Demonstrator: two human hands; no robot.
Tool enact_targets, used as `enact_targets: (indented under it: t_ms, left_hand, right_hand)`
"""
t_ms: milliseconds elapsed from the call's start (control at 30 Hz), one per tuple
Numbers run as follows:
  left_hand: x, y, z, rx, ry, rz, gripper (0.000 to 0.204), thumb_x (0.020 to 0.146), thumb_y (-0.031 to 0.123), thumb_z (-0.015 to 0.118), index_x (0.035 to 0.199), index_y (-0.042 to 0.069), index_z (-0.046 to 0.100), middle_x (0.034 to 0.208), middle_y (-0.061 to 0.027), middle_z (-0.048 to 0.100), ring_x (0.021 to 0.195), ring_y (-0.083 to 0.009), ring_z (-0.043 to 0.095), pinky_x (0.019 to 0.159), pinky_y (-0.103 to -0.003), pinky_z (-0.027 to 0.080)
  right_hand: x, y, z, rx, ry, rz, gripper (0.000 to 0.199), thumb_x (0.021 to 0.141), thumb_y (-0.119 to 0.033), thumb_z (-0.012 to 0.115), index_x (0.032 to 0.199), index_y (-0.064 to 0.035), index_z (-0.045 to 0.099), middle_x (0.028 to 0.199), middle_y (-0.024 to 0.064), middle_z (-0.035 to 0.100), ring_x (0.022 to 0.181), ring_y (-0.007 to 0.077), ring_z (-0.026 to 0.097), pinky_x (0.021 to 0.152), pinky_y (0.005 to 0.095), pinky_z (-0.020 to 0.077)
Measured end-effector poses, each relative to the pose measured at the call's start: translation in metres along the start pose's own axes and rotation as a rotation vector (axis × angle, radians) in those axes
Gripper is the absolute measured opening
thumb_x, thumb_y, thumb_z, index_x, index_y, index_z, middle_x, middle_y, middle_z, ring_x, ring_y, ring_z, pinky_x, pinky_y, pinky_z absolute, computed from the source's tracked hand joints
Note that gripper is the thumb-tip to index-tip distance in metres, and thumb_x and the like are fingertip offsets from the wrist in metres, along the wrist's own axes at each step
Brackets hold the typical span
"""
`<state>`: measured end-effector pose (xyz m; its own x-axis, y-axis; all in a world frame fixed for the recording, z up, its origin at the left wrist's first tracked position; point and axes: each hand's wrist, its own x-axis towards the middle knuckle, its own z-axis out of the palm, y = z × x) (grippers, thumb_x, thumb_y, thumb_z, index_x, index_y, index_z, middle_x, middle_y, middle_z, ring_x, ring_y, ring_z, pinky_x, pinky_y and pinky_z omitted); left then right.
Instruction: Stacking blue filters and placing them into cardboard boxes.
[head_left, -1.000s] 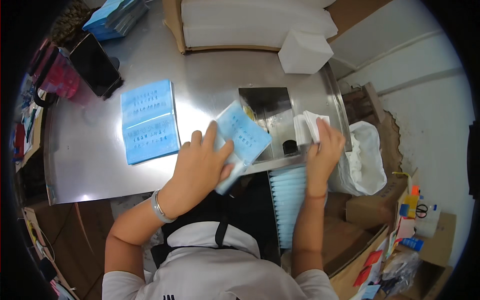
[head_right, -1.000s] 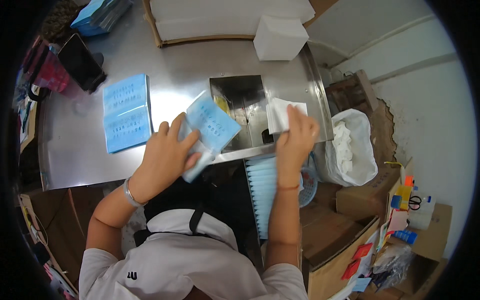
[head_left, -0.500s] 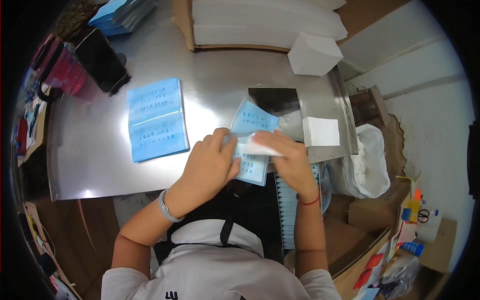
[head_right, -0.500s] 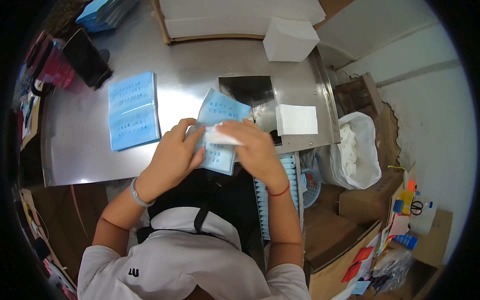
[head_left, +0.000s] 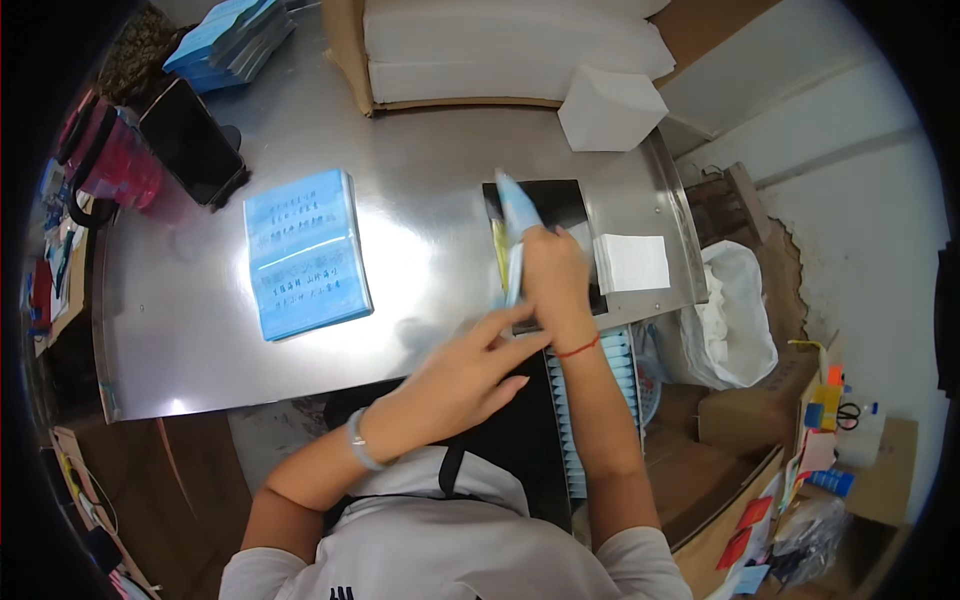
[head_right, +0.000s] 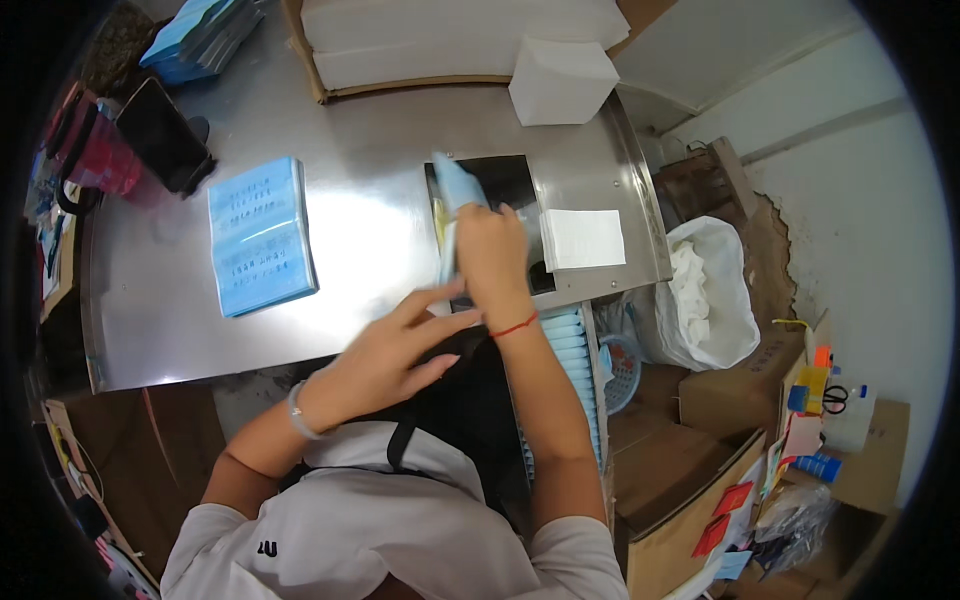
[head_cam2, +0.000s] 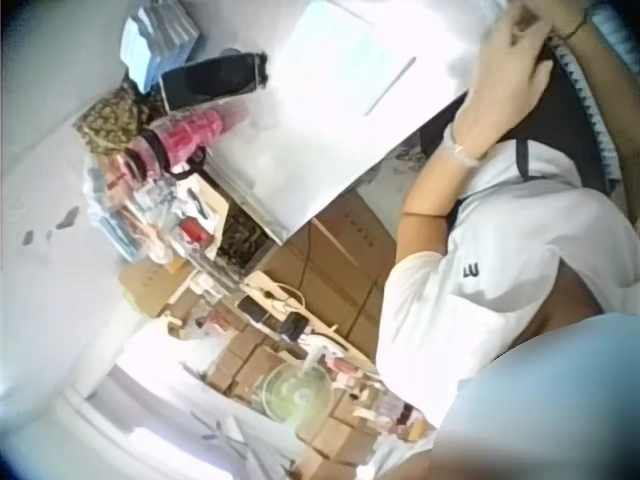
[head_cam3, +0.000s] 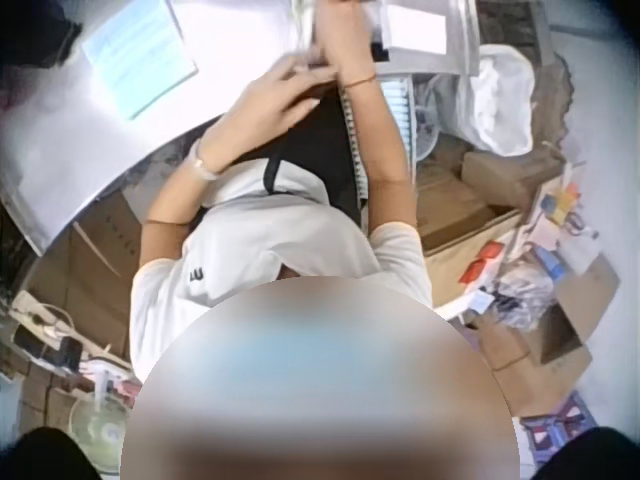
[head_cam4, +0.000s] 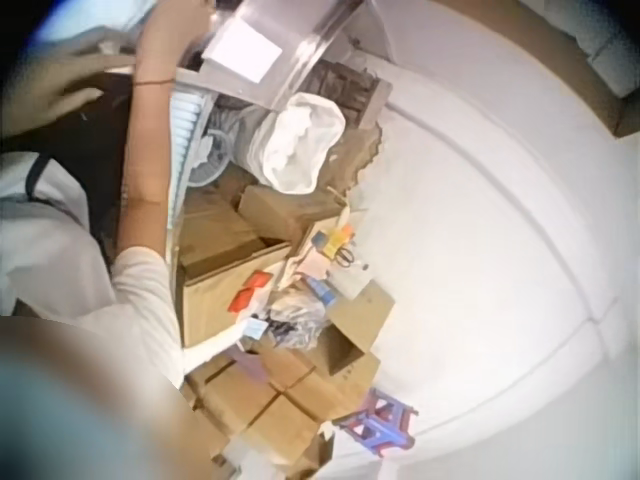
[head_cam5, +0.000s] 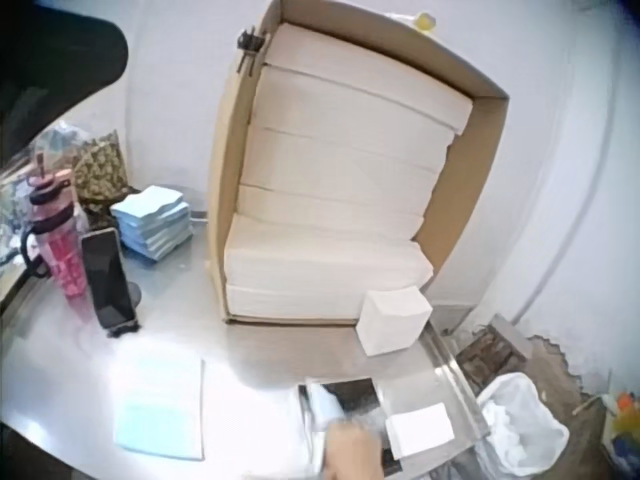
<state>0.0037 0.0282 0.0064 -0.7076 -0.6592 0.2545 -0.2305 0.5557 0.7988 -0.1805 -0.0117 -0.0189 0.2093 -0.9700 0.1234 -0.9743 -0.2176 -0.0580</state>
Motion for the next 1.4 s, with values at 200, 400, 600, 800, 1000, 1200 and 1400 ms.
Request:
enact_targets:
  t_ms: [200,400,600,800,1000,1200,1400]
  left_hand:
    - [-0.045,-0.043,-0.068,0.833,0.208,-0.318,0.057,0.08,0.031,0.076,0.133,0.016,0.058,0.148,-0.0225,0.038,0.139,-0.0487,0.027,0.112,-0.062,0.019]
    - [-0.06,-0.023,-0.228,-0.717,0.173,-0.252,0.081,0.096,0.066,0.037,0.141,-0.001,0.042,0.118,-0.0221,0.065,0.087,-0.0291,0.071,0.075,-0.033,0.058]
    - [-0.157,0.019,-0.46,-0.659,0.56,0.096,0.06,0.103,0.056,0.029,0.114,0.003,0.057,0.082,-0.0058,0.06,0.058,-0.006,0.045,0.047,-0.019,0.038]
    - [-0.135,0.023,-0.274,-0.041,-0.488,-0.573,0.031,0.09,0.03,0.068,0.092,0.0,0.069,0.077,-0.0107,0.068,0.071,-0.0195,0.062,0.065,-0.034,0.049]
    - [-0.143,-0.016,-0.137,0.067,-0.958,-0.298,0.026,0.07,0.023,0.08,0.078,0.0,0.073,0.073,-0.0128,0.07,0.071,-0.0294,0.067,0.063,-0.041,0.051]
    - [-0.156,-0.021,-0.099,-0.42,-1.116,-0.244,0.025,0.061,0.015,0.085,0.073,-0.003,0.072,0.068,-0.0087,0.07,0.064,-0.0169,0.065,0.058,-0.034,0.046]
    - [-0.154,-0.014,-0.083,-0.405,-1.316,-0.079,0.029,0.061,0.016,0.083,0.076,-0.005,0.071,0.066,-0.0118,0.068,0.051,-0.0202,0.062,0.048,-0.033,0.048]
  right_hand:
    - [-0.029,0.0,-0.02,0.246,0.681,0.298,0.012,0.09,-0.011,0.063,0.092,-0.0031,0.071,0.08,0.0146,0.067,0.073,0.029,0.064,0.063,0.0374,0.05]
    - [-0.063,0.05,-0.014,-0.031,0.539,0.36,0.044,0.089,-0.025,0.066,0.126,-0.0026,0.059,0.136,0.0185,0.052,0.129,0.038,0.044,0.107,0.0498,0.0318]
    - [-0.061,0.057,0.021,-0.142,0.185,0.644,0.062,0.091,-0.042,0.061,0.142,-0.0107,0.047,0.155,0.0173,0.03,0.145,0.0389,0.021,0.11,0.0652,0.017]
    - [-0.068,0.064,0.018,-0.345,0.427,0.409,0.053,0.091,-0.043,0.064,0.128,-0.0061,0.059,0.135,0.0188,0.053,0.131,0.0405,0.044,0.104,0.0594,0.0352]
    - [-0.075,0.093,0.039,-0.233,0.435,0.398,0.053,0.091,-0.044,0.06,0.133,-0.0115,0.057,0.14,0.0163,0.05,0.136,0.0421,0.037,0.107,0.0625,0.0279]
    - [-0.077,0.089,0.038,-0.211,0.439,0.424,0.055,0.091,-0.044,0.06,0.134,-0.0104,0.056,0.142,0.0164,0.048,0.137,0.0415,0.036,0.107,0.0632,0.0271]
    - [-0.074,0.074,0.021,-0.179,0.407,0.446,0.055,0.091,-0.045,0.061,0.132,-0.0092,0.056,0.142,0.0186,0.047,0.136,0.0416,0.037,0.106,0.0625,0.028]
